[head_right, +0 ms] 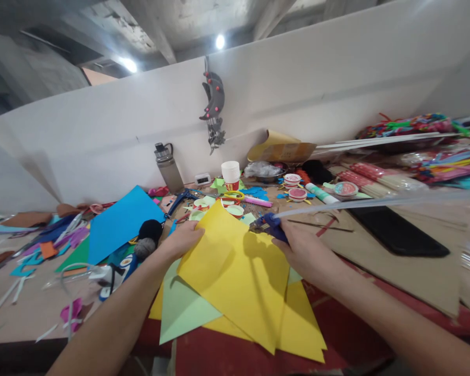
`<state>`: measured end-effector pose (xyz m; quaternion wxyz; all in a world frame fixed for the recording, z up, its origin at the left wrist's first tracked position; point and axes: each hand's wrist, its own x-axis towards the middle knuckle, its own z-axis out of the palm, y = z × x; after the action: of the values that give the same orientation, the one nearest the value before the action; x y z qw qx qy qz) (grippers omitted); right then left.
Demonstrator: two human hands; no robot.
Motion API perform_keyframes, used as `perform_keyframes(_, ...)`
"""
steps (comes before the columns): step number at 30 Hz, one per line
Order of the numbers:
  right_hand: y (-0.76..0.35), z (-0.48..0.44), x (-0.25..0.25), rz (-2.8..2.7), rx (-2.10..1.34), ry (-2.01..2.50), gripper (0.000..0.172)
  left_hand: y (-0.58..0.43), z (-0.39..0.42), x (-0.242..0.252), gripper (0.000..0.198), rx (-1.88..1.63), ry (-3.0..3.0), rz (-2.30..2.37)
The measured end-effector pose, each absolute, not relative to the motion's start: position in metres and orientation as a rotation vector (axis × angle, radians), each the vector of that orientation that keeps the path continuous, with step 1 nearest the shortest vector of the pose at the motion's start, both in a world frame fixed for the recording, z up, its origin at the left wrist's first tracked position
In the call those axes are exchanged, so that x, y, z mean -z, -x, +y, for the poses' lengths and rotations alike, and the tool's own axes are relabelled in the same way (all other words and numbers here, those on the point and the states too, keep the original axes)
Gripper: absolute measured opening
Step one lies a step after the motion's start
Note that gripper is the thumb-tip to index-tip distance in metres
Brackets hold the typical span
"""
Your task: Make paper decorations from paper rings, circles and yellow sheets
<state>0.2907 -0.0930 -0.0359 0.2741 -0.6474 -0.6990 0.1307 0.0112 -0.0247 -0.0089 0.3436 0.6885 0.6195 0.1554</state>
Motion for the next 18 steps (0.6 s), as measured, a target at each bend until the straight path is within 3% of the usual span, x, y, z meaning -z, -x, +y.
perform_keyframes(13,-0.288,-0.087,0.039,-1.973,-0.352,1.815,0.027,-0.011,-0.024,0.006,0.018,-0.368,-1.814,1.648)
perform_keyframes(18,-0.285,-0.084,0.042,-1.969,-0.421,1.74,0.023,-0.012,-0.025,0.005,0.018,-0.364,-1.816,1.653)
